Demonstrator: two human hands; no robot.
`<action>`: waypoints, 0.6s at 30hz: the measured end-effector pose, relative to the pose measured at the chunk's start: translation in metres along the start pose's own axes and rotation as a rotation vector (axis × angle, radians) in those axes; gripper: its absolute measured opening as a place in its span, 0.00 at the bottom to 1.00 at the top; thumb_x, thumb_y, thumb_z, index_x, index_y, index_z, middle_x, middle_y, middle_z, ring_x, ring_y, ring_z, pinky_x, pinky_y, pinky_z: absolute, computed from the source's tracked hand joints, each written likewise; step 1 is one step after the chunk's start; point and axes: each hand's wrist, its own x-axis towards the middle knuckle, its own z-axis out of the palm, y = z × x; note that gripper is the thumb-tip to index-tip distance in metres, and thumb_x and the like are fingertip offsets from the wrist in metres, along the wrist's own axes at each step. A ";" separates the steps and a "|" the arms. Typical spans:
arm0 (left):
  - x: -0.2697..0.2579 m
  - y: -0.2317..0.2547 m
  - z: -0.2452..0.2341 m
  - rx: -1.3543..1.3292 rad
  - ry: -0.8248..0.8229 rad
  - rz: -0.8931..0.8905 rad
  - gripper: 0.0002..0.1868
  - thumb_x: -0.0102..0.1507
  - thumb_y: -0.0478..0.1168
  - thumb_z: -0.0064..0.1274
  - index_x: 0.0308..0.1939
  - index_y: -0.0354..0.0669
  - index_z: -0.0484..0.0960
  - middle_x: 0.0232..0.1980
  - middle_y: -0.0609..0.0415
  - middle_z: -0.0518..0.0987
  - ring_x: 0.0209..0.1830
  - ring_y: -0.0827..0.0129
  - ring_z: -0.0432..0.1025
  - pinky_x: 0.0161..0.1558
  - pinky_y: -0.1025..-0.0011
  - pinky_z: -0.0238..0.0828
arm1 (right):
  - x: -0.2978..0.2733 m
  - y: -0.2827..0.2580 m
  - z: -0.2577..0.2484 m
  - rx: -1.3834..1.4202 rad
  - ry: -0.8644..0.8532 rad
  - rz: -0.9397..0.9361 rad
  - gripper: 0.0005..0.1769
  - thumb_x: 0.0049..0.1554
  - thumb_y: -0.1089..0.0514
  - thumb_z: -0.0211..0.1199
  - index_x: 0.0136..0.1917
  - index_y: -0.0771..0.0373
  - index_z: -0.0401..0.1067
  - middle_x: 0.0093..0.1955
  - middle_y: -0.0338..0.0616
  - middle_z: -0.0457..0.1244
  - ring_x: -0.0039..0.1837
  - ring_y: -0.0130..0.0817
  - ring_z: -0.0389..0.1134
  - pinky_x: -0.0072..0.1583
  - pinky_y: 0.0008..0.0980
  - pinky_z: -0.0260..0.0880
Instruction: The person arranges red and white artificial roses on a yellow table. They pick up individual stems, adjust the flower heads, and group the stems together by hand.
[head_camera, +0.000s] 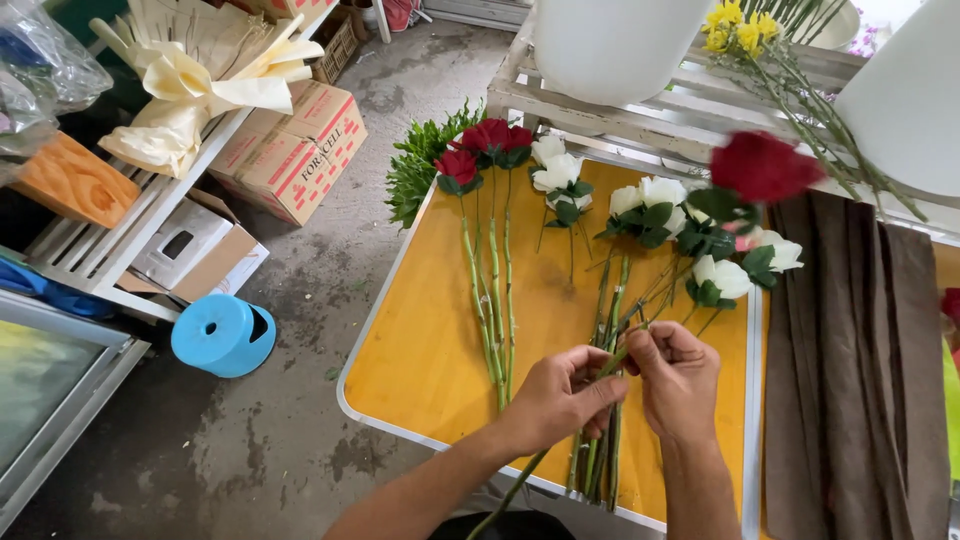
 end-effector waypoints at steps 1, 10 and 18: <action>-0.002 -0.001 0.000 0.102 0.073 -0.023 0.12 0.71 0.42 0.50 0.47 0.35 0.79 0.38 0.49 0.82 0.26 0.70 0.74 0.28 0.73 0.77 | 0.006 0.000 0.002 0.002 0.096 0.037 0.11 0.60 0.59 0.67 0.39 0.65 0.71 0.35 0.46 0.64 0.34 0.29 0.58 0.37 0.28 0.60; 0.017 -0.050 -0.036 0.358 0.494 0.155 0.13 0.64 0.43 0.61 0.49 0.40 0.89 0.40 0.54 0.87 0.39 0.74 0.78 0.38 0.75 0.76 | 0.031 0.022 0.053 -0.145 0.140 0.048 0.13 0.65 0.57 0.62 0.49 0.71 0.76 0.35 0.49 0.65 0.35 0.32 0.63 0.36 0.28 0.65; 0.087 -0.082 -0.116 0.524 0.572 0.167 0.12 0.65 0.45 0.59 0.40 0.40 0.89 0.32 0.55 0.86 0.27 0.72 0.76 0.28 0.70 0.72 | -0.049 0.060 0.059 -0.624 -0.060 0.411 0.26 0.60 0.51 0.62 0.69 0.60 0.73 0.57 0.48 0.74 0.49 0.29 0.76 0.50 0.22 0.82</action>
